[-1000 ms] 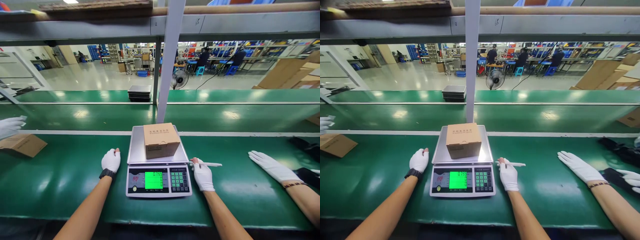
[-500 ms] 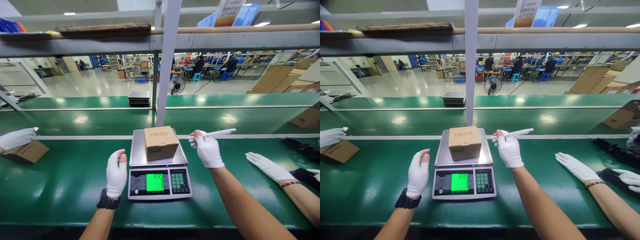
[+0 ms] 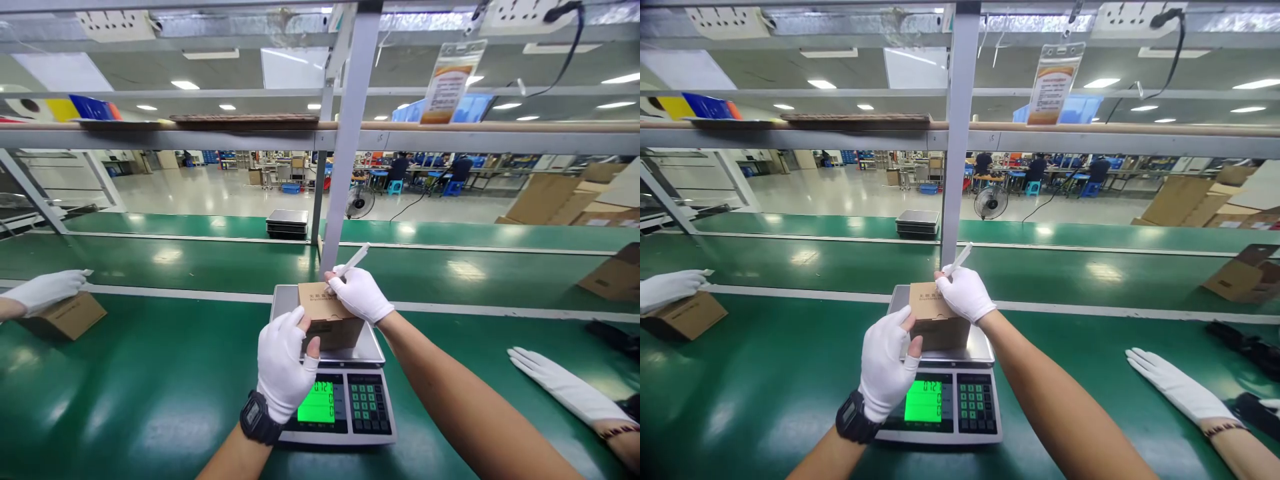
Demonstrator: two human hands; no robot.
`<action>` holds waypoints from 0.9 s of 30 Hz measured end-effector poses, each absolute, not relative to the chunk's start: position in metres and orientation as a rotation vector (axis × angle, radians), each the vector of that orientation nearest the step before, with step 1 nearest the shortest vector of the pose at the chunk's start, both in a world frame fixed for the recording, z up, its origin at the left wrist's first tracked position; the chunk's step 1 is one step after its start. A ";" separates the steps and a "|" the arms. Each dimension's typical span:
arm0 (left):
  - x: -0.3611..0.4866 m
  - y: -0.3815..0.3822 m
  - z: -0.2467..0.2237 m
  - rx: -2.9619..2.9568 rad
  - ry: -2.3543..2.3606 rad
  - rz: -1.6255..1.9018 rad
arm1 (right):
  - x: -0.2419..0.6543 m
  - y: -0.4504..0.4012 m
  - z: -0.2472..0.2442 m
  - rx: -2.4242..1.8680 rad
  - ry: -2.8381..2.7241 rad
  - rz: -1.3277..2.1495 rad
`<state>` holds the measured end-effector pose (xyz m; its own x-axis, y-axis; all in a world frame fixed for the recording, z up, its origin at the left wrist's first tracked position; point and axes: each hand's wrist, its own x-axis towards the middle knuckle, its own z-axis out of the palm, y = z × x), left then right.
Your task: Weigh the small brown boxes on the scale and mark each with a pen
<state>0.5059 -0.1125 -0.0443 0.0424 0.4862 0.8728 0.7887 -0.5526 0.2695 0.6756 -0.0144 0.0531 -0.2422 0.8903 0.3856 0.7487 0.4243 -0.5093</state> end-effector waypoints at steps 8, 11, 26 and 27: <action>0.510 -0.112 -0.045 -2.013 -1.322 -1.544 | 0.672 -0.015 0.052 -1.437 -2.021 0.315; 0.510 -0.112 -0.044 -2.012 -1.312 -1.557 | 0.672 -0.015 0.052 -1.445 -1.992 0.288; 0.513 -0.113 -0.047 -1.989 -1.324 -1.567 | 0.672 -0.017 0.053 -1.538 -1.965 0.252; 0.513 -0.113 -0.047 -1.987 -1.319 -1.567 | 0.672 -0.018 0.053 -1.544 -1.957 0.242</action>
<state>0.5133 -0.1132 -0.0467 -0.0090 0.4747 0.8801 0.7863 -0.5404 0.2995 0.6717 -0.0179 0.0530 -0.1182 0.9264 0.3574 0.8115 0.2976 -0.5029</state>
